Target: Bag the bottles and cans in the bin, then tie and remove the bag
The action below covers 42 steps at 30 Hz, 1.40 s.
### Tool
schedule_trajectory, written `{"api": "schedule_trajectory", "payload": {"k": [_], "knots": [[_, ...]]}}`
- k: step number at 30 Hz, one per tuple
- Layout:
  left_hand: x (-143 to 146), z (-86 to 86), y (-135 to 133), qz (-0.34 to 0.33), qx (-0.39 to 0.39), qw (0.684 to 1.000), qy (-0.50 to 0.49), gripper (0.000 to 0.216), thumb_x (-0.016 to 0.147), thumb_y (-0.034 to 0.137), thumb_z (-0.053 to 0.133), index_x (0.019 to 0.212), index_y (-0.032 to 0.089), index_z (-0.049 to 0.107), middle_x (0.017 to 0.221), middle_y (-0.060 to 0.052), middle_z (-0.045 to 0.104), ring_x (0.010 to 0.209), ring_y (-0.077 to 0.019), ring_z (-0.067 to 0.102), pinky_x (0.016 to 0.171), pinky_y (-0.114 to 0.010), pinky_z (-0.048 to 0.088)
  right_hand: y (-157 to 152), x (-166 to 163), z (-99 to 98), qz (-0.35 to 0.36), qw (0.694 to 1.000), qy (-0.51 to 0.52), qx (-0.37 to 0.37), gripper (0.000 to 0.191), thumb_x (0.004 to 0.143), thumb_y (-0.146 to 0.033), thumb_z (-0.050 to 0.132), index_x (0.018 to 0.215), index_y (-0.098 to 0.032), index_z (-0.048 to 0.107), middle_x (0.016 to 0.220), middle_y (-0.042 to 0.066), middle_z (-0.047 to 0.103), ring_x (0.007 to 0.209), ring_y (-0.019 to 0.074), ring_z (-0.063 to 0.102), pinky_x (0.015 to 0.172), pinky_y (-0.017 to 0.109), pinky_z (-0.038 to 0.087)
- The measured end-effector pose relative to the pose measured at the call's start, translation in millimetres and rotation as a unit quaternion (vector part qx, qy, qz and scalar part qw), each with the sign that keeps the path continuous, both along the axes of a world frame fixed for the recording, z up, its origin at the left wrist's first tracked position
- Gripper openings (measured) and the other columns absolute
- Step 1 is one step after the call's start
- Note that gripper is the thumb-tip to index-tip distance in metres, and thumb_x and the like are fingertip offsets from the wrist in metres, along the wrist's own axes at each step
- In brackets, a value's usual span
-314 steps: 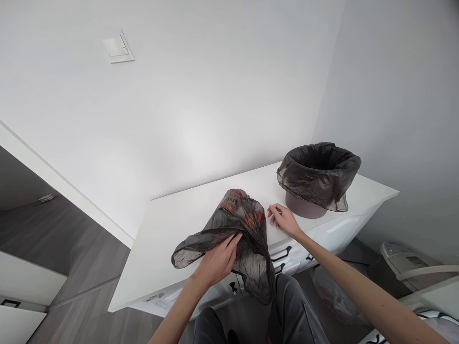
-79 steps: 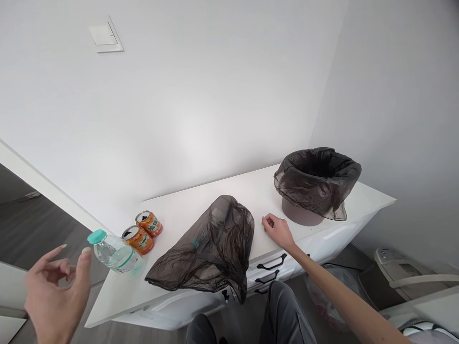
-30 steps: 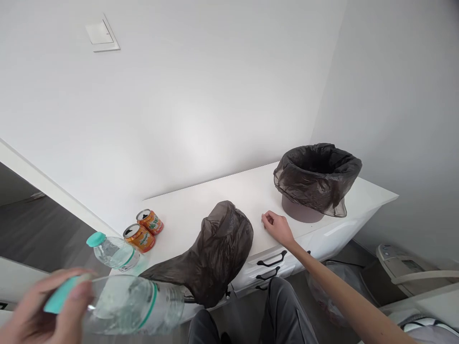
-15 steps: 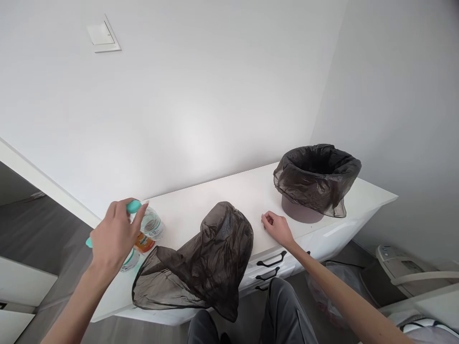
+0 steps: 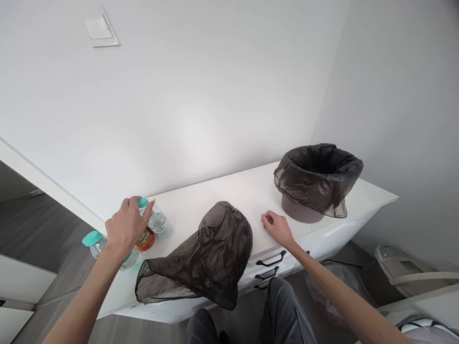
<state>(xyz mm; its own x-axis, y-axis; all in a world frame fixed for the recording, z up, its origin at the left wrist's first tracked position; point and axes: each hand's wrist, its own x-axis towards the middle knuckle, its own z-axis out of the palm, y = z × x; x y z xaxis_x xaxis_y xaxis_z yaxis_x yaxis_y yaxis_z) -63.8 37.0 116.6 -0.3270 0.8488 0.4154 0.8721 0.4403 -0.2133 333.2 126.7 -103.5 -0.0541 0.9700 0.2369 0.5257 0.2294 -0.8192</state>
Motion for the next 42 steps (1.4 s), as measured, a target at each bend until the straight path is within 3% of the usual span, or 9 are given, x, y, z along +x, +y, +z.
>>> {"api": "schedule_trajectory", "payload": {"k": [7,11,15,18,25,30,34,37,42], "knots": [[-3,1.3,-6,-0.036,0.072,0.997,-0.007,0.069,0.101,0.064,0.034,0.145,0.013,0.048,0.126,-0.022,0.063,0.087,-0.0352,0.068,0.062,-0.036,0.043,2,1,-5.7,-0.003,1.000,-0.005,0.000,0.036,0.097,-0.050,0.045,0.073,-0.025,0.056,0.066,0.001,0.068,0.064,0.0195,0.061,0.074,0.031,0.044],[18,2.7,-28,-0.155,0.152,0.975,-0.035,0.056,0.101,0.056,0.040,0.136,0.017,0.060,0.119,-0.018,0.064,0.085,-0.0292,0.067,0.065,-0.036,0.048,6,1,-8.3,-0.003,1.000,-0.016,-0.018,0.036,0.097,-0.049,0.046,0.074,-0.024,0.060,0.068,0.001,0.071,0.067,0.0195,0.064,0.076,0.031,0.046],[44,-16.9,-59,-0.384,0.026,0.915,-0.121,0.040,0.101,0.052,0.043,0.111,0.026,0.072,0.111,-0.008,0.072,0.093,-0.0240,0.068,0.084,-0.035,0.054,13,-16,4.0,0.030,0.997,-0.002,-0.075,0.038,0.099,-0.052,0.045,0.091,-0.023,0.070,0.083,0.003,0.076,0.070,0.0181,0.066,0.077,0.031,0.049],[46,-49.1,-80,-0.458,-0.120,0.868,-0.148,0.034,0.103,0.044,0.045,0.113,0.028,0.074,0.120,-0.006,0.072,0.109,-0.0231,0.067,0.094,-0.034,0.053,19,-40,20.8,0.116,0.984,0.039,-0.130,0.040,0.099,-0.053,0.050,0.115,-0.022,0.070,0.104,0.006,0.077,0.068,0.0154,0.065,0.071,0.029,0.052],[9,-100.0,-118,-0.415,-0.214,0.869,-0.165,0.035,0.101,0.041,0.053,0.083,0.026,0.078,0.123,-0.008,0.069,0.108,-0.0258,0.067,0.091,-0.036,0.052,25,-78,64.6,0.290,0.924,0.003,-0.248,0.056,0.088,-0.044,0.072,0.137,-0.019,0.060,0.104,0.007,0.074,0.069,0.0139,0.063,0.059,0.024,0.047],[13,-92.9,-118,-0.385,-0.157,0.877,-0.239,0.028,0.099,0.047,0.056,0.098,0.026,0.075,0.122,-0.009,0.070,0.108,-0.0267,0.069,0.089,-0.036,0.055,0,-93,107.9,0.298,0.935,-0.154,-0.112,0.023,0.083,-0.038,0.076,0.092,-0.018,0.068,0.082,0.001,0.067,0.074,0.0156,0.059,0.060,0.024,0.037],[37,-79.1,-98,-0.329,0.017,0.879,-0.344,0.055,0.095,0.050,0.061,0.144,0.028,0.049,0.144,-0.013,0.058,0.130,-0.0302,0.060,0.105,-0.046,0.051,-44,-91,148.3,0.263,0.942,-0.206,-0.001,0.022,0.086,-0.036,0.072,0.097,-0.021,0.061,0.085,0.000,0.065,0.078,0.0169,0.058,0.063,0.026,0.032],[57,-66.9,-80,-0.328,0.022,0.838,-0.435,0.083,0.091,0.051,0.066,0.158,0.028,0.023,0.148,-0.014,0.056,0.134,-0.0302,0.058,0.108,-0.048,0.050,-74,-78,176.7,0.279,0.941,-0.183,0.056,0.023,0.088,-0.038,0.068,0.098,-0.021,0.058,0.101,0.005,0.065,0.086,0.0188,0.059,0.070,0.027,0.038],[87,-57.1,-63,-0.333,-0.023,0.793,-0.509,0.075,0.083,0.052,0.071,0.146,0.021,0.046,0.138,-0.014,0.064,0.131,-0.0341,0.060,0.111,-0.050,0.049,-90,-63,206.0,0.291,0.954,-0.062,-0.050,0.049,0.086,-0.053,0.069,0.121,-0.023,0.052,0.101,0.004,0.068,0.081,0.0190,0.061,0.066,0.027,0.043]]}}
